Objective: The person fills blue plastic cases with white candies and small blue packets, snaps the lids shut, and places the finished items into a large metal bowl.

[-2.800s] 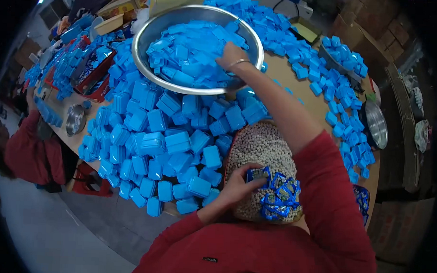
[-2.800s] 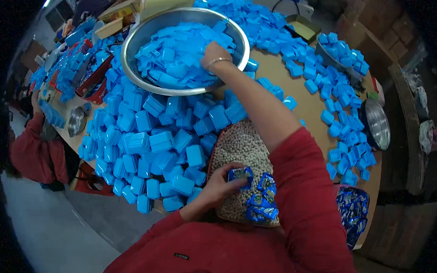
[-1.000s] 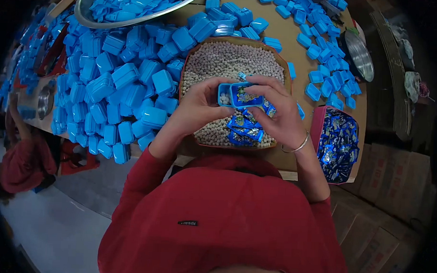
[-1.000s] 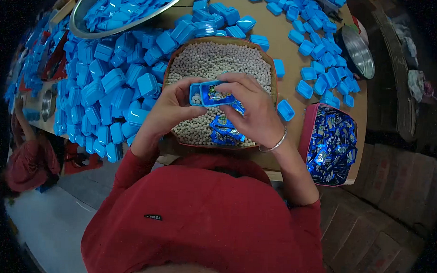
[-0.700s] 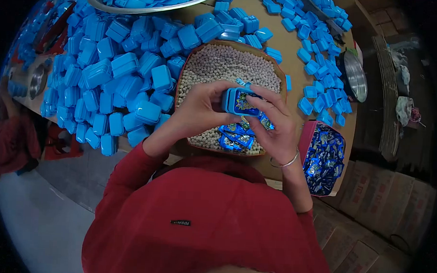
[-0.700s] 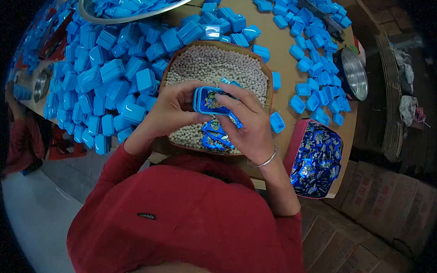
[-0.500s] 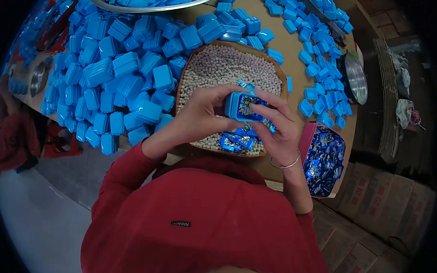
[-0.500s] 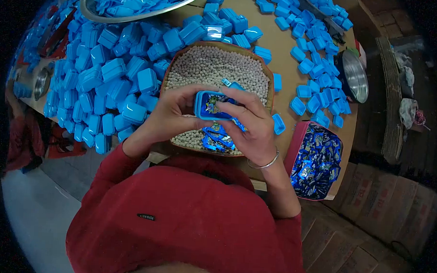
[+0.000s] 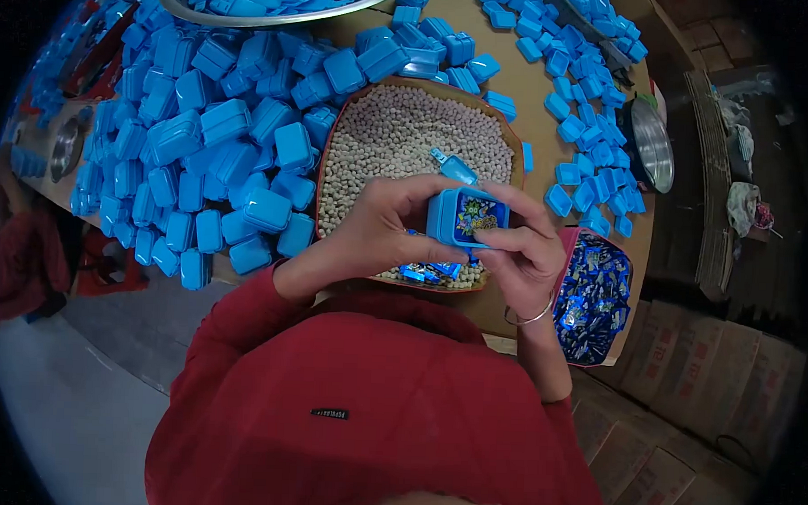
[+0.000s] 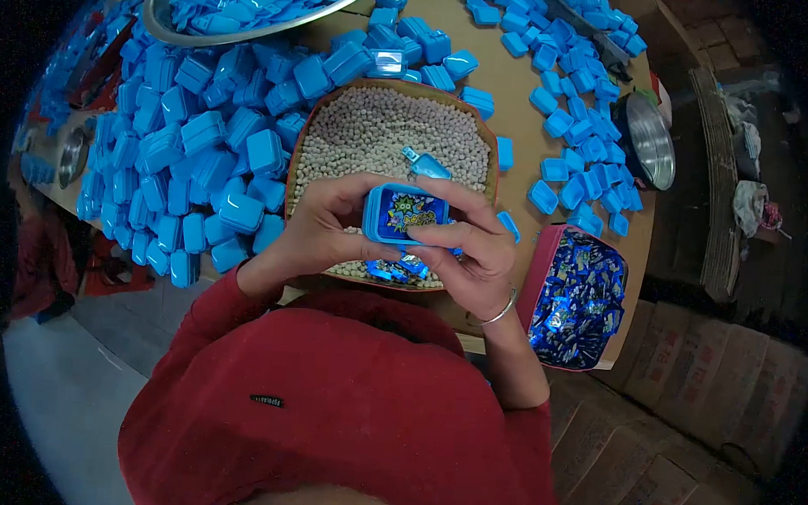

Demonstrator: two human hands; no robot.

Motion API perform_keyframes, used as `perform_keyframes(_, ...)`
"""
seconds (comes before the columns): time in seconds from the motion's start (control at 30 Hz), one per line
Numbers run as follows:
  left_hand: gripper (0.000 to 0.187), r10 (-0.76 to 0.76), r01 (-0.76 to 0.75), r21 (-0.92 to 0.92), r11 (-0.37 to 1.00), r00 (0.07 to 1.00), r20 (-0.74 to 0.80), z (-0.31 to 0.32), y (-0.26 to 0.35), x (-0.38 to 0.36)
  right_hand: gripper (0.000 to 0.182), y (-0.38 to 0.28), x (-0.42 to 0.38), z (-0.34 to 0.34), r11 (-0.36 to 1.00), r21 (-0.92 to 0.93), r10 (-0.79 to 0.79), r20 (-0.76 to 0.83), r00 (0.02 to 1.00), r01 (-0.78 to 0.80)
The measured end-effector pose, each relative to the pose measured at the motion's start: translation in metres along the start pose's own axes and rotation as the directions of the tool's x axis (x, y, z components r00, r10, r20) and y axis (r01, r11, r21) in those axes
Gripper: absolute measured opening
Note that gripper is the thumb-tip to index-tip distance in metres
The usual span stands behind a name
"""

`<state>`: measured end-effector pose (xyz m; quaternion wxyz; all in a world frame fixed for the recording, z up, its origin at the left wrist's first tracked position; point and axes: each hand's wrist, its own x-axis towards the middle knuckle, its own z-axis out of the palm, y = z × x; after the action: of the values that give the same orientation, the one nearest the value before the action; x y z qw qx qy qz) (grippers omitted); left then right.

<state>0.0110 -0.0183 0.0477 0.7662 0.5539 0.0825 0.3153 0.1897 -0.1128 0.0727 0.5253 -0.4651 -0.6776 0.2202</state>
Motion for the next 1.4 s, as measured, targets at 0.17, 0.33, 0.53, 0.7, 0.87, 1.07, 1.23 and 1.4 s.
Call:
perform_keyframes(0.17,0.056,0.040,-0.040,-0.007,0.999,0.999,-0.024,-0.005,-0.001,-0.005,0.021,-0.003,-0.001,0.007,0.982,0.184,0.067,-0.095,0.993,-0.048)
perform_keyframes(0.33,0.059,-0.050,0.051,0.029,0.998,0.999,-0.021,-0.008,0.005,-0.008,0.021,-0.005,0.006,0.004,0.997,-0.053,-0.050,0.053,0.997,0.053)
perform_keyframes(0.53,0.062,-0.044,0.045,0.140,0.989,0.999,-0.012,-0.009,0.005,-0.006,0.022,-0.005,0.006,0.006,0.993,-0.102,-0.049,0.029,0.998,0.052)
perform_keyframes(0.7,0.056,0.034,-0.027,0.162,0.986,0.999,-0.039,-0.009,0.003,-0.004,0.022,-0.005,0.005,0.005,0.990,-0.139,-0.030,0.023,0.999,0.033)
perform_keyframes(0.87,0.062,-0.030,0.029,0.180,0.983,1.000,0.001,-0.010,0.008,-0.004,0.022,-0.004,0.006,0.005,0.992,-0.121,-0.033,0.026,0.999,0.036)
perform_keyframes(1.07,0.062,0.001,-0.002,0.227,0.974,1.000,0.003,-0.010,0.010,-0.003,0.022,-0.005,0.008,0.006,0.987,-0.149,-0.058,0.040,0.997,0.064)
perform_keyframes(1.23,0.058,0.003,-0.003,0.251,0.968,1.000,0.002,-0.010,0.014,-0.005,0.021,-0.005,0.009,0.006,0.965,-0.237,-0.097,0.067,0.993,0.110)
perform_keyframes(1.4,0.045,-0.001,0.006,0.114,0.993,0.999,-0.045,-0.009,0.016,-0.013,0.024,0.003,0.012,0.013,0.903,-0.346,-0.208,0.162,0.965,0.253)
